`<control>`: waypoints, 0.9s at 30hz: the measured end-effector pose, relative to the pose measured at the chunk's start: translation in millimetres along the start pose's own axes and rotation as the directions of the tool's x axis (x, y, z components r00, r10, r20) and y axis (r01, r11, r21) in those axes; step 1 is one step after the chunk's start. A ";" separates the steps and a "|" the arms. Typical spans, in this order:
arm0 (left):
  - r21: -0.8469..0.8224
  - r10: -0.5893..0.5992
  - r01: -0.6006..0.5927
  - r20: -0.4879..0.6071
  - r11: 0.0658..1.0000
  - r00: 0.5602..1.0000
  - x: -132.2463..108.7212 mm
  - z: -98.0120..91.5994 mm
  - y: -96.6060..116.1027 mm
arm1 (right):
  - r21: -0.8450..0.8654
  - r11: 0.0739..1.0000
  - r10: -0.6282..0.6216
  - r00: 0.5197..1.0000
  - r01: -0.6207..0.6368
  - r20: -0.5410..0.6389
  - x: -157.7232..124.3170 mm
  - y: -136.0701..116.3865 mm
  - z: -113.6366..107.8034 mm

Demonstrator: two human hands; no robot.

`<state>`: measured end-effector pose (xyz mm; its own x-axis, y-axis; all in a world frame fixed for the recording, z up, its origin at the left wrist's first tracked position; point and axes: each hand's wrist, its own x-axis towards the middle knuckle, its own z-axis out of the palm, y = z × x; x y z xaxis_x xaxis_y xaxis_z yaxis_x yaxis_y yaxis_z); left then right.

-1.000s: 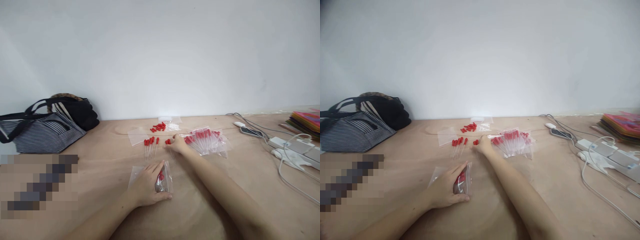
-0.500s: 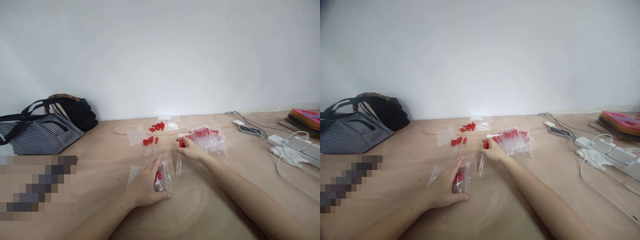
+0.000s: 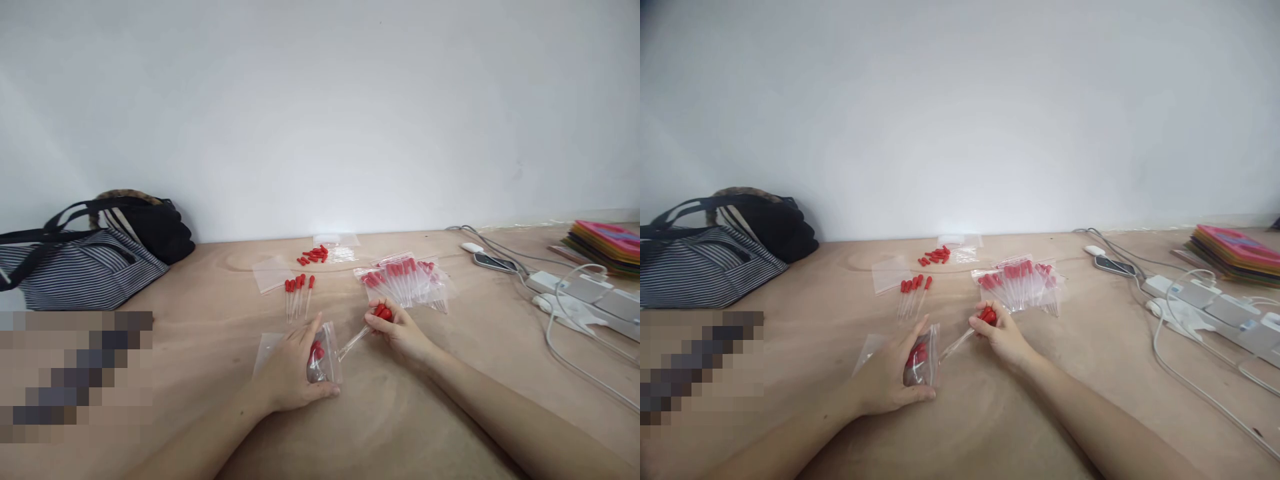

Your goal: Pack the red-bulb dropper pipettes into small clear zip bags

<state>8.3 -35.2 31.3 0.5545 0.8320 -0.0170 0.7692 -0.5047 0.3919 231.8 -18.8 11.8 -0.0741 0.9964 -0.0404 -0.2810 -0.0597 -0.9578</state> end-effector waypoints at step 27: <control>-0.018 0.009 -0.009 -0.013 1.000 1.000 0.1 -0.4 1.7 | -0.301 0.954 0.048 0.984 0.007 0.174 -7.5 16.5 16.7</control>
<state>9.6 -35.9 32.4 0.5573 0.8303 -0.0015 0.7582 -0.5081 0.4086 211.7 -28.3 1.1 -0.2532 0.9667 -0.0362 0.0198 -0.0323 -0.9993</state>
